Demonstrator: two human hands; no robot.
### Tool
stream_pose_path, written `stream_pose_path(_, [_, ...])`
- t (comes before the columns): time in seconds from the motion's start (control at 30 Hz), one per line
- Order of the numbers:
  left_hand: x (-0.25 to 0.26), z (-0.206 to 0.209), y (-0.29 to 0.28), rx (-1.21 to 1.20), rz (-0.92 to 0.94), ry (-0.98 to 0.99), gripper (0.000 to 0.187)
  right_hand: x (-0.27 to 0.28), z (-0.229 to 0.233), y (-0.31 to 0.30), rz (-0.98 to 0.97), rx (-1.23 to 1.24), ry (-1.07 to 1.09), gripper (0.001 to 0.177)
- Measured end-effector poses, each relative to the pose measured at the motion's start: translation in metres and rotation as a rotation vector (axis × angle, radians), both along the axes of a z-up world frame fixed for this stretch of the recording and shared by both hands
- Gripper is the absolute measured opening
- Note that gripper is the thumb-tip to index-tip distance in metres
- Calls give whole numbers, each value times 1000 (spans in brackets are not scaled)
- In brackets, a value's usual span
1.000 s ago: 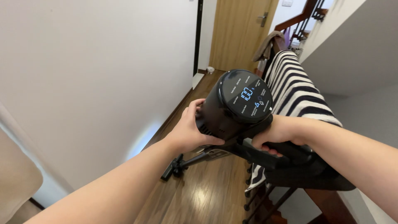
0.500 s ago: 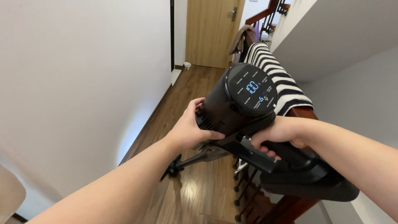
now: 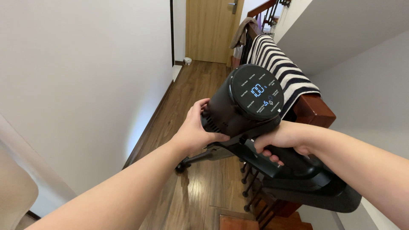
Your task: The person assembles a cordless stick vacuum by attaching the dustbin to the motor housing, inserting the battery into the base, and mounting the handle onto the wand. The person then turns the vacuum on and holds it in the hallway.
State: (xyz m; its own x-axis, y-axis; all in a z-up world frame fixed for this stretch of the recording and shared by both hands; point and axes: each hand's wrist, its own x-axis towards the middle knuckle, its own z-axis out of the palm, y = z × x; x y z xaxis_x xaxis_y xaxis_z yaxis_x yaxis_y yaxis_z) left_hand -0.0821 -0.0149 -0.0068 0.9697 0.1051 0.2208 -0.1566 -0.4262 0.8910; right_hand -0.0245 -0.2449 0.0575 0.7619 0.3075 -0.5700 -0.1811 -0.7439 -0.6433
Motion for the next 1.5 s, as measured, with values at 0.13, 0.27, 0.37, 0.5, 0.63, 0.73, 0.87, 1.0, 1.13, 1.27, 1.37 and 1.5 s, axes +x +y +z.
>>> stream_pose_path(0.13, [0,3,4,20,1,-1,115,2,0,4,5,18,-13,10])
stream_pose_path(0.27, [9,7,4,38,11,23,113,11,-5,8,-31,25,17,11])
stream_pose_path(0.37, [15,6,9,32,10,20,113,20,-11,13,-33,23,41,11])
stream_pose_path(0.5, [28,2,19,13,26,-19,113,40,-15,22,18,28,36,12])
stream_pose_path(0.63, [46,0,27,58,73,-12,113,66,-17,33,67,32,23,12])
stream_pose_path(0.73, [58,-1,33,81,113,1,114,87,-19,41,98,15,16,14])
stream_pose_path(0.87, [72,-4,40,102,160,5,115,112,-25,52,137,0,1,16])
stream_pose_path(1.0, [84,-6,43,129,235,55,115,135,-31,63,209,-14,-26,16])
stream_pose_path(1.13, [91,-10,43,110,288,43,113,157,-36,71,302,22,-60,15])
stream_pose_path(1.27, [98,-12,42,108,352,84,112,178,-37,79,400,7,-104,16])
stream_pose_path(1.37, [101,-13,42,110,377,111,114,189,-38,84,480,13,-129,15])
stream_pose_path(1.5, [102,-13,45,118,404,151,119,200,-41,92,505,26,-122,12])
